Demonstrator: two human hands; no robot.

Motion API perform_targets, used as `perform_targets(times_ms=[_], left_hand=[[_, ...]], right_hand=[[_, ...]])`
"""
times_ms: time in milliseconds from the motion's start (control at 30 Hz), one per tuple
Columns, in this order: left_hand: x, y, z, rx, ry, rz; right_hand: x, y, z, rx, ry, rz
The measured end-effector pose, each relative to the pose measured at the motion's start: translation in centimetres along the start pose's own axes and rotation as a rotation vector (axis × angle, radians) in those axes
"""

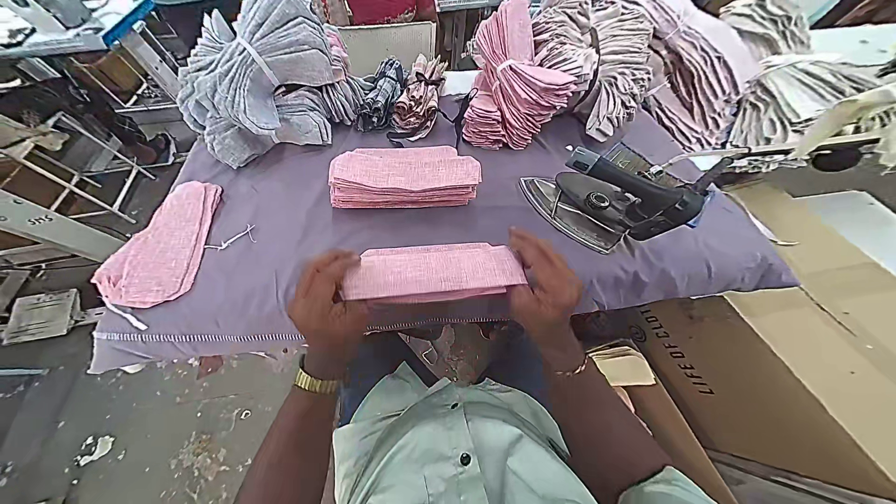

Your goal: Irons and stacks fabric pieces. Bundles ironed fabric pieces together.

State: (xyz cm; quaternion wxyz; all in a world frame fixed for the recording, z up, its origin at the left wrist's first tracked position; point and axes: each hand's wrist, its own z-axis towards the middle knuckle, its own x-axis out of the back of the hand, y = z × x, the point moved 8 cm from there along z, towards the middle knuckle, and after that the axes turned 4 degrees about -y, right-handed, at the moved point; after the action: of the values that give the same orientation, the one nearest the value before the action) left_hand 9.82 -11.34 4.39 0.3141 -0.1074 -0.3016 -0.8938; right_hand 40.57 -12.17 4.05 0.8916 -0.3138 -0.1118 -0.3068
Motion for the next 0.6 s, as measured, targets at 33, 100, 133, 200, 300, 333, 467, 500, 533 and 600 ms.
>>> perform_targets(times_ms=[33, 100, 133, 200, 300, 333, 467, 500, 533, 600], left_hand=[[-0.4, -0.7, 0.2, 0.025, -0.024, 0.054], [-1.4, -1.5, 0.9, 0.06, -0.121, 0.236], [-1.9, -2.1, 1.5, 0.08, -0.182, 0.339], [-2.9, -3.6, 2.6, 0.103, -0.309, 0.444], [-4.9, -4.8, 3.3, 0.01, -0.418, 0.407], [-5.3, -4.8, 3.3, -0.029, -0.434, 0.366], [-6.1, -3.2, 2.1, -0.182, -0.515, 0.18], [-6.6, -3.5, 1.5, -0.183, -0.576, 0.174], [-7.0, -3.9, 1.1, -0.176, -0.616, 0.176], [-7.3, -4.6, 1.1, -0.157, -0.648, 0.208]], right_hand=[[-0.3, 0.7, 0.2, -0.01, -0.022, -0.018], [-1.3, 1.4, 0.7, -0.002, -0.046, -0.097], [-1.9, 2.1, 0.9, -0.004, -0.067, -0.155], [-3.1, 4.0, 1.1, -0.045, -0.145, -0.252], [-4.4, 5.3, 1.2, -0.068, -0.236, -0.285], [-4.2, 5.0, 1.4, -0.05, -0.224, -0.253], [-3.3, 2.6, 1.1, 0.076, -0.227, -0.106], [-3.6, 2.6, 0.6, 0.085, -0.269, -0.135], [-4.0, 2.9, 0.2, 0.081, -0.307, -0.18], [-4.6, 3.7, -0.1, 0.037, -0.357, -0.237]])
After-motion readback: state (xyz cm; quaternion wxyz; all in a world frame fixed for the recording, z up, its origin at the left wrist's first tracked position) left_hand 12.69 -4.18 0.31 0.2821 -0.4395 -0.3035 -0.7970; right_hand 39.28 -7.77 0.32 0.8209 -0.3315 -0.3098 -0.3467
